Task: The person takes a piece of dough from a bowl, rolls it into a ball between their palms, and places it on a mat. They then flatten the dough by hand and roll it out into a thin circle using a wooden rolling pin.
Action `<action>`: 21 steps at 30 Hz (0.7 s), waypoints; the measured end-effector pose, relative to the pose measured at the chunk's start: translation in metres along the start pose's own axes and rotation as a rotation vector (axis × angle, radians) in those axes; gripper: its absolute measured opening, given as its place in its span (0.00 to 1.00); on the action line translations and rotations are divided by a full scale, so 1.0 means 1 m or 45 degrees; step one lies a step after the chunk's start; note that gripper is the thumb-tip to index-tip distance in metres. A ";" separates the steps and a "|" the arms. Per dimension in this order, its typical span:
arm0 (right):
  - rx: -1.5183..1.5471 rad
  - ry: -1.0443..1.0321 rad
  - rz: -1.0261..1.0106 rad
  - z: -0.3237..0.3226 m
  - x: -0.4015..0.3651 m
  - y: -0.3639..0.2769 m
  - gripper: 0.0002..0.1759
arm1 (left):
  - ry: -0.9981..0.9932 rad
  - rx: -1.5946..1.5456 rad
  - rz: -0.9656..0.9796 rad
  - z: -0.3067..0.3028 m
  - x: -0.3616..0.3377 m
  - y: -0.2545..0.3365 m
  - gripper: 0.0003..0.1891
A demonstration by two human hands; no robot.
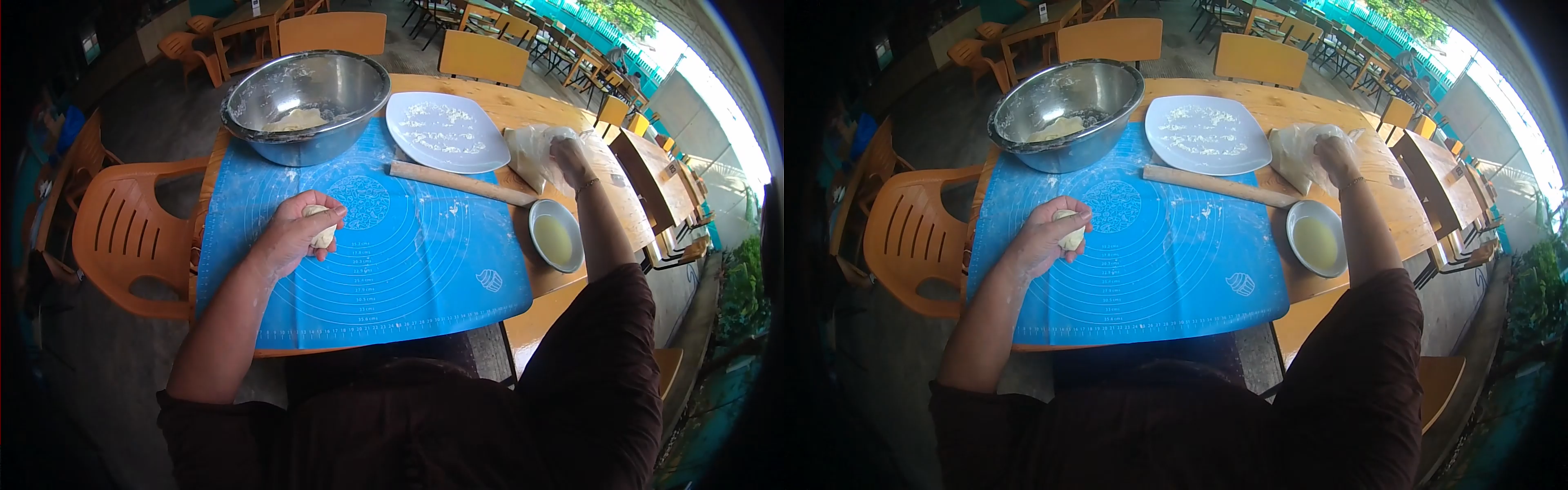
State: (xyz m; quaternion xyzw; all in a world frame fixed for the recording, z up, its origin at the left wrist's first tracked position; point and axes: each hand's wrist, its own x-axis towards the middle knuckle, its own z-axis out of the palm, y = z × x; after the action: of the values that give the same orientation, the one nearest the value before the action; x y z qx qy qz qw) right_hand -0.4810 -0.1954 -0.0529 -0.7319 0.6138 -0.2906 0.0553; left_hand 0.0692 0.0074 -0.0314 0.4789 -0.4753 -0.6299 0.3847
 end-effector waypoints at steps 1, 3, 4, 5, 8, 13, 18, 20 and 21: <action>0.001 -0.006 -0.005 -0.002 0.008 0.001 0.14 | 0.006 -0.004 -0.002 -0.001 0.001 0.000 0.13; -0.451 0.119 0.023 -0.012 0.016 -0.024 0.17 | -0.031 0.000 0.005 -0.002 0.003 0.000 0.13; -0.496 0.049 0.269 -0.013 0.036 -0.012 0.17 | -0.024 0.000 0.000 -0.003 0.003 0.000 0.13; -0.633 0.026 0.338 -0.018 0.041 -0.023 0.18 | -0.035 0.007 -0.001 -0.003 0.003 0.000 0.13; -0.627 0.296 0.356 -0.028 0.051 -0.050 0.13 | -0.057 0.012 0.013 -0.005 0.005 0.000 0.14; -1.395 -0.460 -0.540 -0.020 0.073 -0.008 0.04 | -0.082 0.033 0.015 -0.005 0.008 -0.001 0.14; -0.548 -0.475 -0.113 0.006 0.075 0.048 0.07 | -0.127 0.105 0.035 -0.006 0.007 -0.001 0.13; -0.414 -0.361 0.123 0.009 0.070 0.051 0.06 | -0.131 0.099 0.036 -0.006 0.008 -0.001 0.13; -0.569 -0.270 0.150 0.010 0.067 0.045 0.08 | -0.137 0.092 0.041 -0.007 0.008 -0.001 0.13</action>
State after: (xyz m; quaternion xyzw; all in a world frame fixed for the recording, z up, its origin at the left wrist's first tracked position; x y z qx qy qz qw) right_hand -0.5098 -0.2716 -0.0566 -0.7152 0.6953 -0.0657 -0.0269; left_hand 0.0736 -0.0013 -0.0354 0.4501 -0.5255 -0.6308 0.3512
